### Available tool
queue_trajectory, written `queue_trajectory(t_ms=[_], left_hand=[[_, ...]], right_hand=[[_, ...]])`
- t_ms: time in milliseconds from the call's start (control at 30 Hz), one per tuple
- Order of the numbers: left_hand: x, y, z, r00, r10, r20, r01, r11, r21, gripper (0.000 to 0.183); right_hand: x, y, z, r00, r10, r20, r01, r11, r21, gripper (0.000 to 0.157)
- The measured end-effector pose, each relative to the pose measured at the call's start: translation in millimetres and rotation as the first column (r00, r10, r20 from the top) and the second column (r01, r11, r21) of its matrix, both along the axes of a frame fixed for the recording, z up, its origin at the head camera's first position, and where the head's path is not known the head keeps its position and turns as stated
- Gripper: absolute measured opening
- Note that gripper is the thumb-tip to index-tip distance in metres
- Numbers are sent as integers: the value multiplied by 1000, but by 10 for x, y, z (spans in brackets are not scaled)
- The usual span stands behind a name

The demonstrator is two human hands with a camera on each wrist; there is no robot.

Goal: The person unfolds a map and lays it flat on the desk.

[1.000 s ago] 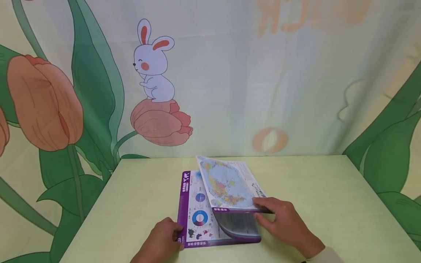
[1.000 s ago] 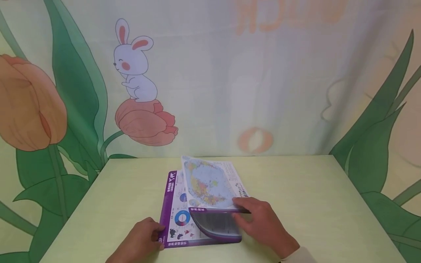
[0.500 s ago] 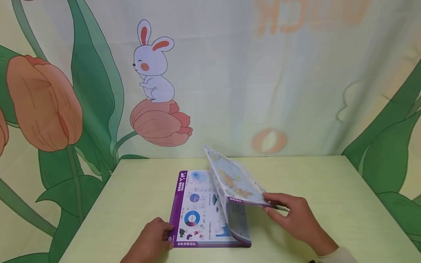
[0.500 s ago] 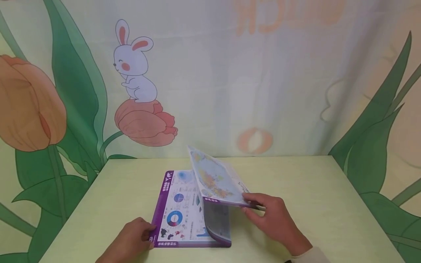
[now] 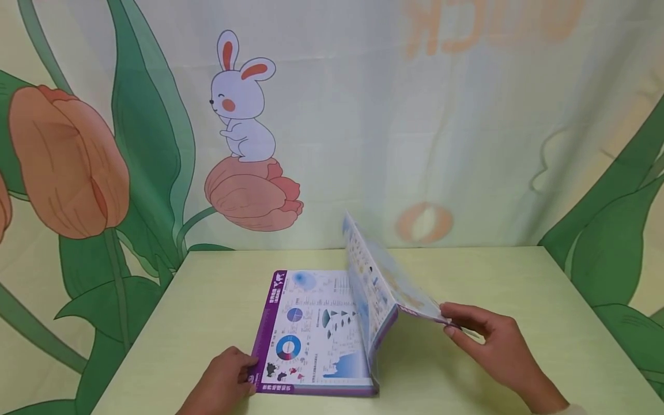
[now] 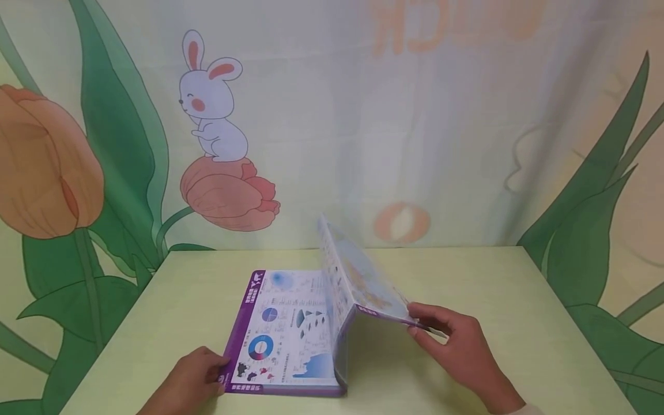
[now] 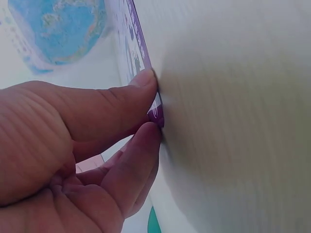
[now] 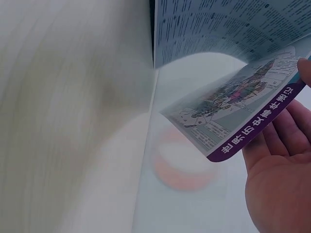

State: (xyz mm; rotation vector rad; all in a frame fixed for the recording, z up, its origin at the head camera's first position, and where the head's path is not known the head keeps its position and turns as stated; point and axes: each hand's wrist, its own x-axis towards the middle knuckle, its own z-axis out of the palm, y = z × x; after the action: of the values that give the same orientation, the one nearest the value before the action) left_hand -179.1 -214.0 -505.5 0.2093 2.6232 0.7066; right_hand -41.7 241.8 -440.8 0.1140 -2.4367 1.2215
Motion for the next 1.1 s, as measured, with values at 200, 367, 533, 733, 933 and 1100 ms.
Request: queue_trajectory(t_ms=[200,367,533,733,933,1100], left_hand=[[-45,-166,-39,1000,16,-5,-16,1000,14,50],[-83,-324,-65,999,41,17,-42,999,28,52],[-113,-455,-96,1000,29,6,-29,999,16,52],[-156,-583,-114,999,46,8,-46,999,17,53],[-199,-705,-145,999,42,11,-43,999,22,53],[-205,-821,-176,999,35,-6,-34,999,6,52]], right_hand=[[237,147,-10,994,-106,39,105,994,14,39],[441,237,-28,960,-241,145,241,970,16,41],[612,279,-62,899,-391,199,388,920,56,42],[727,312,-156,855,-506,116,483,857,181,41],[816,357,-247,821,-570,-9,557,799,227,41],[874,440,-308,799,-602,4,571,760,309,42]])
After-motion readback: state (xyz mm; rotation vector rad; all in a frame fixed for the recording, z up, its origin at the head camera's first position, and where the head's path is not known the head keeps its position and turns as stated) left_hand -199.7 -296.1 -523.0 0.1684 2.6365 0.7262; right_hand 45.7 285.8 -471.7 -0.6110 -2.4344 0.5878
